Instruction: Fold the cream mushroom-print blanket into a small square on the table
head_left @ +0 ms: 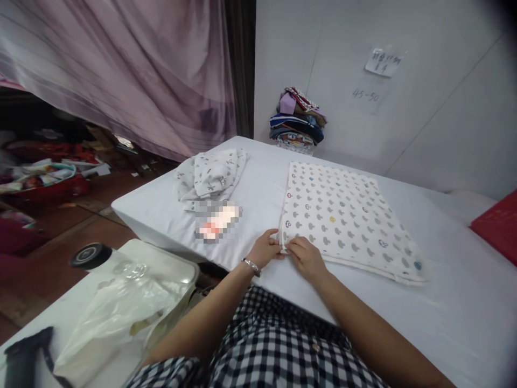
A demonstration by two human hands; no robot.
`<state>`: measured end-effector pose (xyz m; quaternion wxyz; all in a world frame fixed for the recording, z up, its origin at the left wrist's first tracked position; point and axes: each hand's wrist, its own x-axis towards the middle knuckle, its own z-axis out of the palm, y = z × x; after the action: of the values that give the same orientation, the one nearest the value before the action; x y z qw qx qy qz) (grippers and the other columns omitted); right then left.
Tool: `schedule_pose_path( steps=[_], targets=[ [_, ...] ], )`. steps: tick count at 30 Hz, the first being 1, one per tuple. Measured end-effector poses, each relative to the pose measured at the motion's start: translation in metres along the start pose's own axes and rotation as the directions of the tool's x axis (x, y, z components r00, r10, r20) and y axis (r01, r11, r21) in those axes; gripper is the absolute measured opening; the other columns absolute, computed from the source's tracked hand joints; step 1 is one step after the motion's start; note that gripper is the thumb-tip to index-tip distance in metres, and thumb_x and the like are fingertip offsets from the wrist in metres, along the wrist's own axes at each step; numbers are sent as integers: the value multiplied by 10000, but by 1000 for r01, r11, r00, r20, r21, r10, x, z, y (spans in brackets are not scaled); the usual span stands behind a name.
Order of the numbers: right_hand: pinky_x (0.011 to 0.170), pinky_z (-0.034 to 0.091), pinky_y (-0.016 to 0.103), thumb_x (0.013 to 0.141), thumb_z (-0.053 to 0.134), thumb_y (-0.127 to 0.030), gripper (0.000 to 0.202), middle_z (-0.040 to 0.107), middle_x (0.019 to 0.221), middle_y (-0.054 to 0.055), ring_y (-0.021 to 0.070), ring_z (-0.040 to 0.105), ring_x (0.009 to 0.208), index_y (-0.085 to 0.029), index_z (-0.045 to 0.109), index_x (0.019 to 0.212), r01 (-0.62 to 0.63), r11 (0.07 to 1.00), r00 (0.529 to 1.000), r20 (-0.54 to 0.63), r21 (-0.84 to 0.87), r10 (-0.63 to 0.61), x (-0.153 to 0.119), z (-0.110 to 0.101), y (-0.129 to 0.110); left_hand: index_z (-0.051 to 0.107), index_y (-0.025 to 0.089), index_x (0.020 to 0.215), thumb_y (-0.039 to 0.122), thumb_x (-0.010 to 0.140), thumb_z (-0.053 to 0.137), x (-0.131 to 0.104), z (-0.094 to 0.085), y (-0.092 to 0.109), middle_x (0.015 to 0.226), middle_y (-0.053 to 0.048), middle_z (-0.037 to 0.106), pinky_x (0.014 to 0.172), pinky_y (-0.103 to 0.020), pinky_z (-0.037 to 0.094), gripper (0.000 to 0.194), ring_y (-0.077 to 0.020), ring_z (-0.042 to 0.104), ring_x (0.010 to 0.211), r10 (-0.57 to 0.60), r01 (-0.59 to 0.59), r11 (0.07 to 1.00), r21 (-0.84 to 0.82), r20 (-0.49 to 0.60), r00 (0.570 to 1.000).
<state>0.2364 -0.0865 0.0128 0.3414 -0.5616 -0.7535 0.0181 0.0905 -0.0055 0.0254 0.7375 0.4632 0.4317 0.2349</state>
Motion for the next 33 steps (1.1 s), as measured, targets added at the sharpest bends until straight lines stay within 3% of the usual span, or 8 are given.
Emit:
schedule_pose_path(
  steps=[6, 12, 18, 23, 26, 29, 31, 33],
  targets=[
    [704, 443, 329, 908, 395, -214, 248, 603, 874, 83, 195, 520, 809, -193, 635, 966, 25, 999, 998, 52, -23, -24, 3, -1, -3, 451, 115, 1155, 138, 702, 665, -2, 2, 6, 578, 61, 535, 629, -307, 564, 501, -105, 597, 542, -16, 15, 999, 41, 14, 1000],
    [763, 418, 355, 868, 470, -194, 246, 608, 956, 79, 201, 521, 885, -192, 600, 1077, -22, 998, 991, 130, -52, 29, -2, -8, -4, 470, 144, 1138, 174, 745, 599, 4, 3, 7, 628, 27, 587, 492, -216, 497, 415, -117, 606, 506, 124, -112, 919, 379, -6, 992],
    [837, 423, 392, 845, 480, -177, 246, 615, 1018, 91, 224, 535, 953, -193, 632, 1037, -142, 969, 977, 129, -203, 170, -48, -67, 32, 460, 181, 1177, 166, 765, 508, 3, -1, 9, 622, 44, 598, 544, -203, 436, 415, -98, 564, 493, 290, -218, 679, 701, 16, 957],
    [875, 442, 402, 859, 488, -303, 258, 612, 1060, 93, 232, 550, 982, -213, 648, 1040, -289, 925, 950, 46, -245, 309, -101, -116, 61, 443, 177, 1234, 221, 793, 492, -4, 4, 14, 782, -22, 644, 651, -258, 424, 446, -171, 597, 717, 366, -176, 383, 907, 26, 930],
    [879, 451, 373, 876, 461, -333, 267, 607, 1071, 78, 214, 554, 987, -223, 657, 1019, -374, 902, 924, 0, -216, 383, -111, -123, 66, 462, 177, 1233, 233, 799, 488, -7, 10, 14, 1018, -85, 605, 702, -300, 430, 439, -209, 573, 857, 497, -199, 178, 964, 86, 863],
    [856, 454, 364, 888, 447, -306, 257, 615, 1034, 69, 205, 555, 957, -227, 664, 1001, -355, 908, 932, -10, -222, 362, -102, -115, 63, 549, 171, 1139, 227, 817, 499, -8, 22, 14, 1098, -110, 557, 793, -345, 408, 331, -237, 509, 987, 614, -363, -36, 931, 307, 727],
    [831, 450, 374, 889, 454, -292, 249, 623, 990, 76, 212, 553, 921, -218, 669, 989, -298, 920, 951, 1, -256, 308, -92, -109, 61, 600, 182, 1050, 218, 831, 505, -7, 34, 14, 1044, -95, 575, 820, -358, 386, 242, -228, 493, 988, 583, -490, -133, 862, 468, 664],
    [808, 444, 384, 895, 443, -281, 253, 626, 950, 85, 218, 548, 889, -206, 673, 970, -249, 923, 964, 20, -294, 266, -83, -103, 59, 629, 188, 969, 207, 834, 516, -3, 47, 13, 983, -78, 590, 809, -357, 377, 178, -208, 495, 947, 508, -562, -164, 810, 558, 656]
  ],
)
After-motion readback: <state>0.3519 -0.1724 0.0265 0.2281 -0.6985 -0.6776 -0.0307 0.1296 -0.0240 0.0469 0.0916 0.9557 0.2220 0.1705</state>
